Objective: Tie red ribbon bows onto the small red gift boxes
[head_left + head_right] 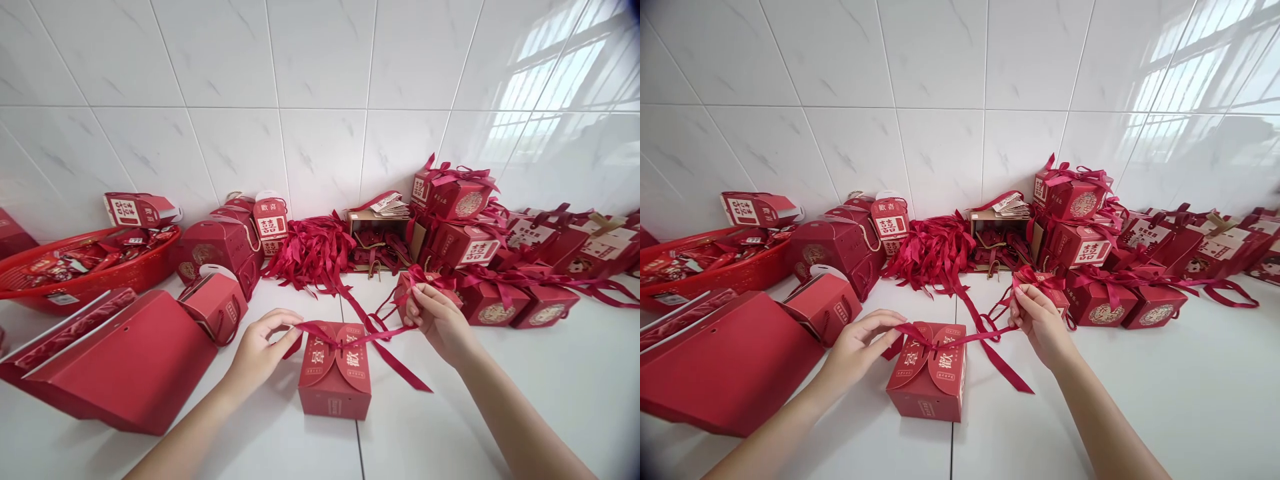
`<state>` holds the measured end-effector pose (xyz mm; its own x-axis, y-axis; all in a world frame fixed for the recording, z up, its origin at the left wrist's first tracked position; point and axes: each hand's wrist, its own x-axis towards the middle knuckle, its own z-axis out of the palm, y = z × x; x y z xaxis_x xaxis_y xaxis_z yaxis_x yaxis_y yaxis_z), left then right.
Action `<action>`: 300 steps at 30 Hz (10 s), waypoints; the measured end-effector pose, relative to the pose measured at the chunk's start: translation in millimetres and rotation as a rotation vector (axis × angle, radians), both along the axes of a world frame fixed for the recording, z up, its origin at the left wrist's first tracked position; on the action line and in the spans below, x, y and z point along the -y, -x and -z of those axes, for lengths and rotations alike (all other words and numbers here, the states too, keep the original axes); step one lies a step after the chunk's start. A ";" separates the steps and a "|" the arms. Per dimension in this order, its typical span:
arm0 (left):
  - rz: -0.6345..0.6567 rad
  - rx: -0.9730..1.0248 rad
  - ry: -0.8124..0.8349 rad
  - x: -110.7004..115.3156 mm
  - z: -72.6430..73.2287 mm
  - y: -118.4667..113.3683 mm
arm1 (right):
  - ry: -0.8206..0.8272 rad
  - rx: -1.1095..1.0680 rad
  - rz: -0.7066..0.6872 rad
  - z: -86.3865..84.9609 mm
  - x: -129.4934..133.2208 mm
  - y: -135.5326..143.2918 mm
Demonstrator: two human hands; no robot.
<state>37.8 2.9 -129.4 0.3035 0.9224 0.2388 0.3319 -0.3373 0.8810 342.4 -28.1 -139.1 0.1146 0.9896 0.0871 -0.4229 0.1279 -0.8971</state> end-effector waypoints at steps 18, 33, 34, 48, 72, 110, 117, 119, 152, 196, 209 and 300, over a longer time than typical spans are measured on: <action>0.380 -0.170 0.207 0.8 -11.6 9.1 | -0.032 0.100 0.066 -2.0 3.5 -11.1; 0.106 -0.188 -0.184 18.8 -15.3 -18.2 | -0.504 1.110 0.213 -17.0 22.8 34.6; 0.140 -0.214 -0.178 21.7 -16.6 -23.8 | -0.429 1.114 0.097 -17.4 24.1 38.8; 0.257 -0.327 -0.112 34.7 -25.6 -52.6 | 0.207 0.753 -0.463 -20.6 25.5 16.7; 0.124 -0.454 -0.407 38.7 -48.0 -87.8 | -0.173 0.286 -0.447 -39.0 39.2 23.0; 0.151 -0.133 0.355 26.8 -13.9 -43.4 | -0.131 0.530 -0.228 -27.0 37.8 60.7; 0.183 -0.028 0.488 30.3 -22.8 -44.2 | -0.116 0.585 -0.179 -31.7 41.0 62.6; 0.180 -0.008 0.473 31.5 -27.7 -42.9 | -0.109 0.619 -0.130 -28.0 39.7 65.2; 0.133 -0.037 -0.023 32.9 -24.7 -66.3 | -0.196 0.601 0.161 -10.0 37.4 77.0; 0.009 -0.090 -0.131 33.1 -15.0 -60.4 | -0.104 0.708 -0.073 -10.0 40.1 71.0; 0.149 -0.127 -0.026 30.7 -34.2 -46.5 | -0.165 1.083 -0.228 -51.6 59.2 35.4; 0.178 -0.056 0.074 42.7 -25.4 -64.0 | -0.851 1.552 -0.331 -63.7 13.2 27.9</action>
<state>101.7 -39.8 -104.1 0.4740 0.8676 0.1505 0.3222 -0.3299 0.8873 314.5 -41.2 -75.4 -0.7305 0.5833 0.3551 0.5507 0.8107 -0.1987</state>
